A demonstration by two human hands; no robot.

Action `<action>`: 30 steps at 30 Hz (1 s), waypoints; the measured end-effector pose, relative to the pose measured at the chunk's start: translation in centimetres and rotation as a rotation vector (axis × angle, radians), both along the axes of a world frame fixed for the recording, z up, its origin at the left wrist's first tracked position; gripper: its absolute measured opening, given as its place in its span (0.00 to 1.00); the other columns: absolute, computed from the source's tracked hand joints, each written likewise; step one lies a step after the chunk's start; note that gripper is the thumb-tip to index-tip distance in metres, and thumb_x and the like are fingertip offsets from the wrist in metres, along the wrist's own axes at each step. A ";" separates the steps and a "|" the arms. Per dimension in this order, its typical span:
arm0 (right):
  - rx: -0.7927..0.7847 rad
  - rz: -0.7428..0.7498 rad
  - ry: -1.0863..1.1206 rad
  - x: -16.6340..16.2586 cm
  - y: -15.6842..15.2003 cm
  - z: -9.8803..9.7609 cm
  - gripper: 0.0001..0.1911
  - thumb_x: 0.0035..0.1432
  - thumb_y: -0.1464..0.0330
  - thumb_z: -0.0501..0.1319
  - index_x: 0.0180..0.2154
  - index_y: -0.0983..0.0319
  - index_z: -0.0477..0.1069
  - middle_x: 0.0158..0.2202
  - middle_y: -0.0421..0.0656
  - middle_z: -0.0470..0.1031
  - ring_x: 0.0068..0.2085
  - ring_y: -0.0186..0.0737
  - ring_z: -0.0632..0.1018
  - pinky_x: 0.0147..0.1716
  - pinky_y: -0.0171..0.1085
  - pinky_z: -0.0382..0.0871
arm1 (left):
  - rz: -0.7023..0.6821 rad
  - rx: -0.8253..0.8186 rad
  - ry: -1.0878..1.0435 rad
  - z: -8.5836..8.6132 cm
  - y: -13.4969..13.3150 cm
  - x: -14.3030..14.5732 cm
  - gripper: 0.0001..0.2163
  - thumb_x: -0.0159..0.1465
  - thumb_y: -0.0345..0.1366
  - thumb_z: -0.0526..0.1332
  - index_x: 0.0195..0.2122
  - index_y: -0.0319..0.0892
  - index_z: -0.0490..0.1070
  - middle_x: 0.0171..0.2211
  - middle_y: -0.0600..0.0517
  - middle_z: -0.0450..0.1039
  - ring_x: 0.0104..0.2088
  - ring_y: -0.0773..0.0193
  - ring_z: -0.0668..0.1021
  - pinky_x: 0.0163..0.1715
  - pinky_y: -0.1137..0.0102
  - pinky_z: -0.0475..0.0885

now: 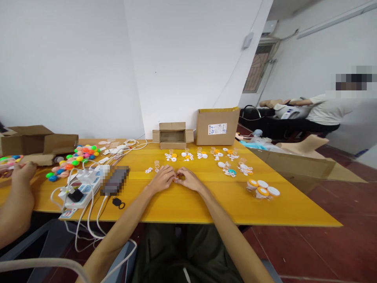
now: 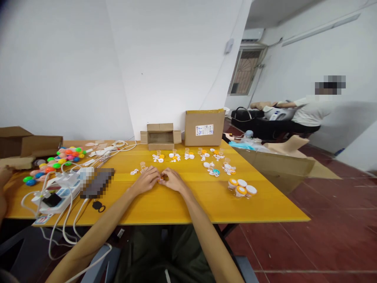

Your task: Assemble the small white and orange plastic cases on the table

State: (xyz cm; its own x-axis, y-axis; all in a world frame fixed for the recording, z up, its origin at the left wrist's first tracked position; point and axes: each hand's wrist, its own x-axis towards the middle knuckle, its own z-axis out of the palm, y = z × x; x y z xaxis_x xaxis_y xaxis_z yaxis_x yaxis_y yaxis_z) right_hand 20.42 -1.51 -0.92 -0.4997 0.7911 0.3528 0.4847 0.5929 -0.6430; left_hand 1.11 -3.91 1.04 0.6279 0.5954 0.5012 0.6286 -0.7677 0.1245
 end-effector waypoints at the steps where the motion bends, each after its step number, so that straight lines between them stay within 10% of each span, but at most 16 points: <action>1: -0.001 0.000 -0.001 0.0 0.0 0.0 0.05 0.53 0.68 0.68 0.34 0.59 0.74 0.36 0.40 0.74 0.38 0.39 0.75 0.40 0.37 0.69 | -0.005 0.009 -0.002 0.0 0.0 0.0 0.10 0.69 0.29 0.53 0.35 0.45 0.72 0.35 0.49 0.72 0.39 0.58 0.70 0.42 0.63 0.66; 30: 0.003 0.006 -0.010 0.0 0.1 0.0 0.05 0.54 0.68 0.68 0.33 0.59 0.74 0.36 0.40 0.74 0.38 0.39 0.75 0.39 0.36 0.68 | -0.002 0.046 0.021 0.0 -0.1 -0.2 0.09 0.68 0.29 0.54 0.36 0.45 0.73 0.34 0.50 0.71 0.39 0.58 0.69 0.42 0.63 0.66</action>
State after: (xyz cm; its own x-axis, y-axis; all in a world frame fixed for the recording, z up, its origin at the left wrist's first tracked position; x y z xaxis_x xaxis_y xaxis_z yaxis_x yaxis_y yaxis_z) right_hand 20.39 -1.39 -0.92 -0.5080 0.7868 0.3506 0.4872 0.5981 -0.6363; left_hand 0.91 -3.97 1.05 0.6394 0.5707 0.5152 0.6293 -0.7735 0.0758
